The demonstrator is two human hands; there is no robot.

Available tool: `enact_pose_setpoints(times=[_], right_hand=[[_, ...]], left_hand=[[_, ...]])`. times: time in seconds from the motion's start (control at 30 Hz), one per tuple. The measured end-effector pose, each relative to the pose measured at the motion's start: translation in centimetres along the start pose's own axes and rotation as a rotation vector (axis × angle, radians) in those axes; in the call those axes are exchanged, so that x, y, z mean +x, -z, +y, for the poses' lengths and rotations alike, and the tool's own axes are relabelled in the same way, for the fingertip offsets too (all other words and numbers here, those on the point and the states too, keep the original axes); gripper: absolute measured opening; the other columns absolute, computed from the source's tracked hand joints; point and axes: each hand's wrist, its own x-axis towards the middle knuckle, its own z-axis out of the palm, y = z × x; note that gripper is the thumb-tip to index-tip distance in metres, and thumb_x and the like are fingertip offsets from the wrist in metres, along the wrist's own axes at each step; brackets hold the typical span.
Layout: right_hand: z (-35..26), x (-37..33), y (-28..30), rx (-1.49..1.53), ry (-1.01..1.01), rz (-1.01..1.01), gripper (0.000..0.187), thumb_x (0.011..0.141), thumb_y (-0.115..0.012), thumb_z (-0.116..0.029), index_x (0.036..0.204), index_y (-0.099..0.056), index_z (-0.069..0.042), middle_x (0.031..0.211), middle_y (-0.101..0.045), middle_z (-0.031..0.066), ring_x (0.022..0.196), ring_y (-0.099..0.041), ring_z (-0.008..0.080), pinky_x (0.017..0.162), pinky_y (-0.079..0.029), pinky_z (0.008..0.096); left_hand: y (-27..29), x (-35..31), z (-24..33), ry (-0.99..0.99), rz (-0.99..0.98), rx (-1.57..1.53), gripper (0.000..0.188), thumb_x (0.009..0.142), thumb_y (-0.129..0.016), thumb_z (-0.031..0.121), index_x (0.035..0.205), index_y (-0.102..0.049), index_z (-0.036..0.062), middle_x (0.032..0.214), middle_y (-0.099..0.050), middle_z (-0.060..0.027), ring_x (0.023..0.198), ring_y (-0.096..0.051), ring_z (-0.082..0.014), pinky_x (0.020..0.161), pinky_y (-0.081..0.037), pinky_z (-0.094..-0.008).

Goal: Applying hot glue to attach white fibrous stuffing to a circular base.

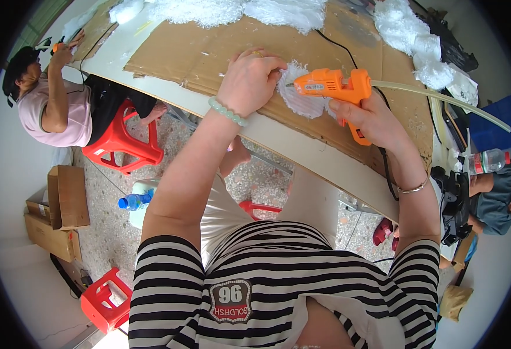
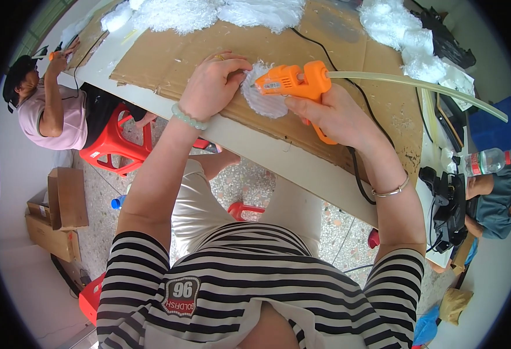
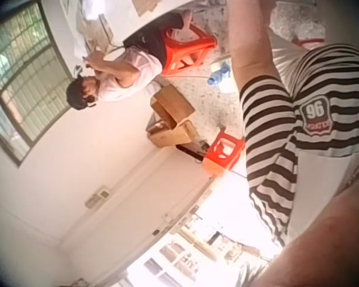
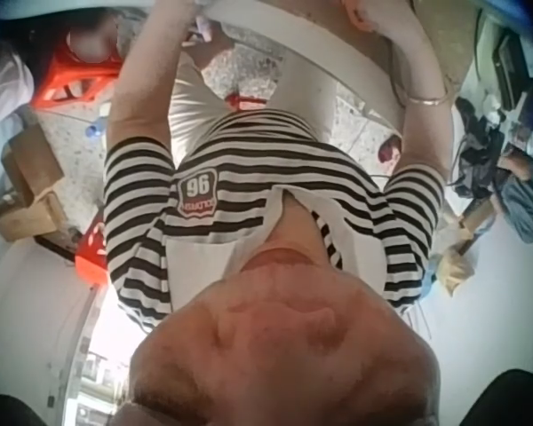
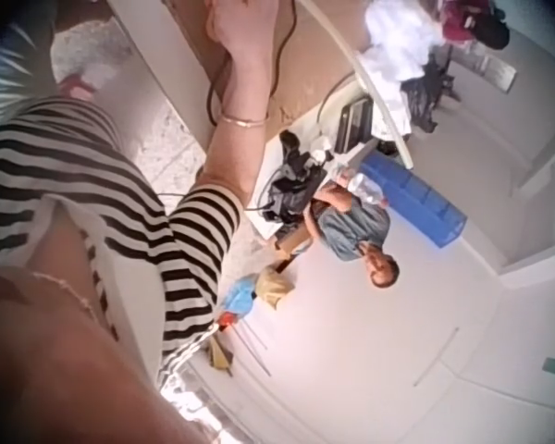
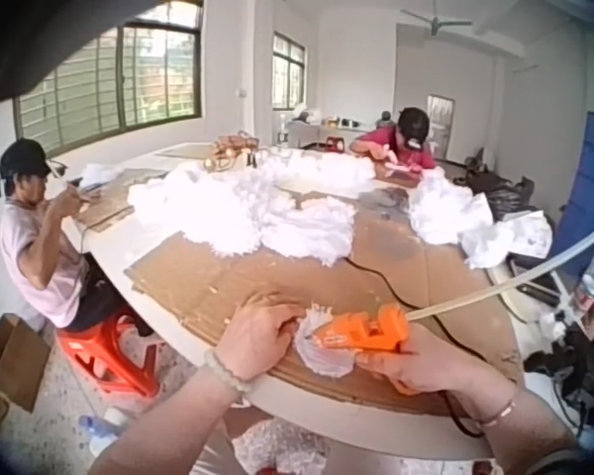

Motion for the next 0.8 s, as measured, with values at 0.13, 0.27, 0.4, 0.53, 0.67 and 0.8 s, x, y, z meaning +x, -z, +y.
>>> enact_pose_setpoints(times=[0.13, 0.27, 0.4, 0.53, 0.67, 0.8], right_hand=[[0.33, -0.06, 0.23, 0.006, -0.011, 0.002, 0.023, 0.089, -0.062, -0.017, 0.103, -0.051, -0.002, 0.082, -0.053, 0.0013, 0.071, -0.049, 0.0106, 0.066, -0.042, 0.0256], [0.52, 0.07, 0.18, 0.001, -0.003, 0.028, 0.022, 0.091, -0.060, -0.019, 0.103, -0.053, -0.002, 0.083, -0.053, 0.0009, 0.071, -0.049, 0.0103, 0.066, -0.042, 0.0254], [0.91, 0.35, -0.12, 0.008, 0.030, 0.094, 0.022, 0.093, -0.058, -0.021, 0.101, -0.055, -0.001, 0.080, -0.052, 0.0005, 0.071, -0.048, 0.0096, 0.065, -0.041, 0.0247], [0.81, 0.76, -0.50, -0.041, 0.031, 0.122, 0.023, 0.092, -0.058, -0.022, 0.102, -0.055, -0.002, 0.078, -0.052, 0.0003, 0.071, -0.048, 0.0092, 0.065, -0.041, 0.0243], [0.72, 0.83, -0.62, -0.056, 0.019, 0.105, 0.023, 0.092, -0.059, -0.023, 0.100, -0.054, -0.002, 0.077, -0.051, 0.0002, 0.070, -0.048, 0.0091, 0.064, -0.041, 0.0245], [0.54, 0.54, -0.40, 0.002, 0.033, 0.062, 0.022, 0.092, -0.060, -0.023, 0.099, -0.054, -0.003, 0.076, -0.051, 0.0003, 0.069, -0.048, 0.0095, 0.064, -0.041, 0.0247]], left_hand=[[-0.15, 0.07, -0.04, 0.039, -0.011, -0.026, 0.017, 0.077, -0.059, 0.006, 0.088, -0.070, 0.0109, 0.095, -0.069, -0.0060, 0.106, -0.058, -0.0303, 0.095, -0.041, -0.0439], [-0.17, 0.00, -0.06, 0.016, 0.027, -0.032, 0.016, 0.076, -0.060, 0.005, 0.088, -0.070, 0.0103, 0.095, -0.069, -0.0060, 0.106, -0.058, -0.0303, 0.096, -0.041, -0.0436], [0.00, 0.13, 0.34, 0.038, 0.018, -0.056, 0.016, 0.076, -0.060, 0.004, 0.087, -0.070, 0.0097, 0.094, -0.069, -0.0061, 0.106, -0.058, -0.0303, 0.096, -0.041, -0.0434], [-0.09, 0.11, 0.25, 0.023, 0.029, -0.046, 0.015, 0.077, -0.061, 0.004, 0.087, -0.070, 0.0092, 0.094, -0.069, -0.0061, 0.106, -0.057, -0.0303, 0.096, -0.041, -0.0430], [0.38, 0.12, 0.34, -0.032, 0.002, -0.008, 0.015, 0.079, -0.060, 0.002, 0.092, -0.066, 0.0035, 0.099, -0.067, -0.0108, 0.101, -0.058, -0.0320, 0.088, -0.047, -0.0393], [0.38, 0.15, 0.47, 0.027, -0.013, -0.038, 0.014, 0.078, -0.061, 0.004, 0.090, -0.068, 0.0059, 0.097, -0.068, -0.0092, 0.102, -0.058, -0.0312, 0.091, -0.045, -0.0403]])
